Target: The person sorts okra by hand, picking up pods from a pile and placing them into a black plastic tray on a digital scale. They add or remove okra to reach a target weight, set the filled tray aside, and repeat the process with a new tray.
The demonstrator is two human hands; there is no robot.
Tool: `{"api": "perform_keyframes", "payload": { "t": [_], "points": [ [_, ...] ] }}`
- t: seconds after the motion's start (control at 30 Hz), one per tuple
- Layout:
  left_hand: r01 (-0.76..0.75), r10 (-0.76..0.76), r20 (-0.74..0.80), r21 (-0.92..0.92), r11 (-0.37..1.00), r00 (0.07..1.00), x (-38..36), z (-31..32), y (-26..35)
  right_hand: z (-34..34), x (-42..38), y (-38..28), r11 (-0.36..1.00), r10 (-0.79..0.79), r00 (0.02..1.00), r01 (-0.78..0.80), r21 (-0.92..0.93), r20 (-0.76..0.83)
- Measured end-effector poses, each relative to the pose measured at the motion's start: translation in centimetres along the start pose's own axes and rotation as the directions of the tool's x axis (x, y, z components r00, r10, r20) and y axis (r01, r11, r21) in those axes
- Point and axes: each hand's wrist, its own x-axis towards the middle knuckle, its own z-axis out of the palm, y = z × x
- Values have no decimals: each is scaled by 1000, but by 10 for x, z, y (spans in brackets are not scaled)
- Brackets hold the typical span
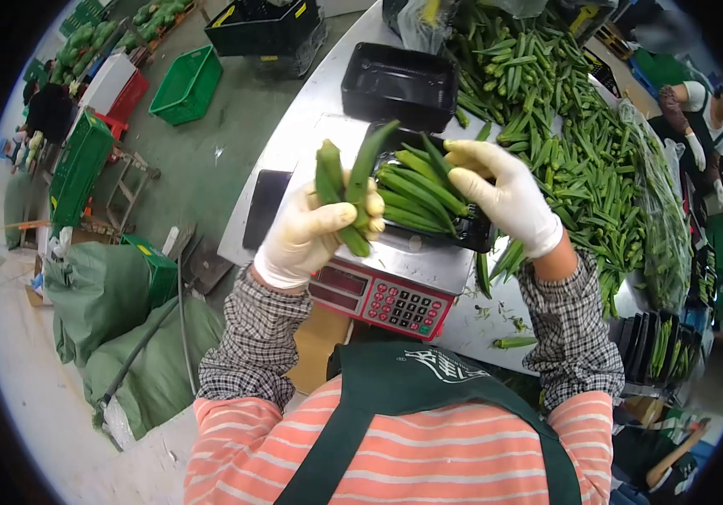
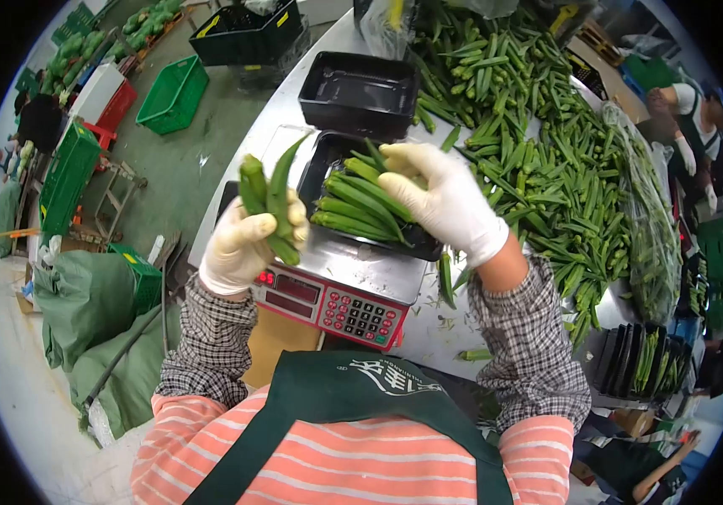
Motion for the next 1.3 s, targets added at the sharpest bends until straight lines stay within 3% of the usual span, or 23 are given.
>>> {"api": "perform_keyframes", "payload": {
  "t": [0.03,0.13,0.2,0.37,0.6,0.73,0.9,1.0,1.13,1.17,1.27,1.3],
  "points": [
    [54,-52,28,-58,997,998,8,2,-6,3,-6,-8,982,42,999,-43,184,10],
    [205,-177,170,-167,965,970,28,12,-24,8,-10,-28,871,155,979,-197,450,129],
    [292,-246,213,-220,931,946,37,15,-37,14,-14,-21,761,145,983,-183,622,112],
    [363,-314,230,-215,907,921,45,26,-46,5,-22,-2,721,244,969,-199,664,24],
    [314,-309,141,-10,949,940,46,45,-49,7,-37,8,608,259,966,-178,773,19],
    [275,-280,92,59,960,956,47,55,-55,4,-52,8,656,188,982,-142,741,21],
    [148,-131,-68,416,897,989,41,83,-66,5,-72,-5,709,286,956,-167,685,-64],
    [215,-219,-25,337,917,975,41,76,-74,-4,-85,-4,726,263,965,-193,659,-6],
    [357,-359,3,102,928,933,38,83,-70,-11,-105,6,637,256,967,-178,750,12],
    [360,-364,34,87,929,931,38,79,-71,-13,-111,7,676,264,964,-201,709,21],
    [130,-131,-27,446,886,991,37,83,-48,-19,-132,15,773,285,957,-262,578,52],
    [93,-87,-40,632,770,995,40,70,-40,-22,-142,21,806,318,945,-309,505,71]
  ]
}}
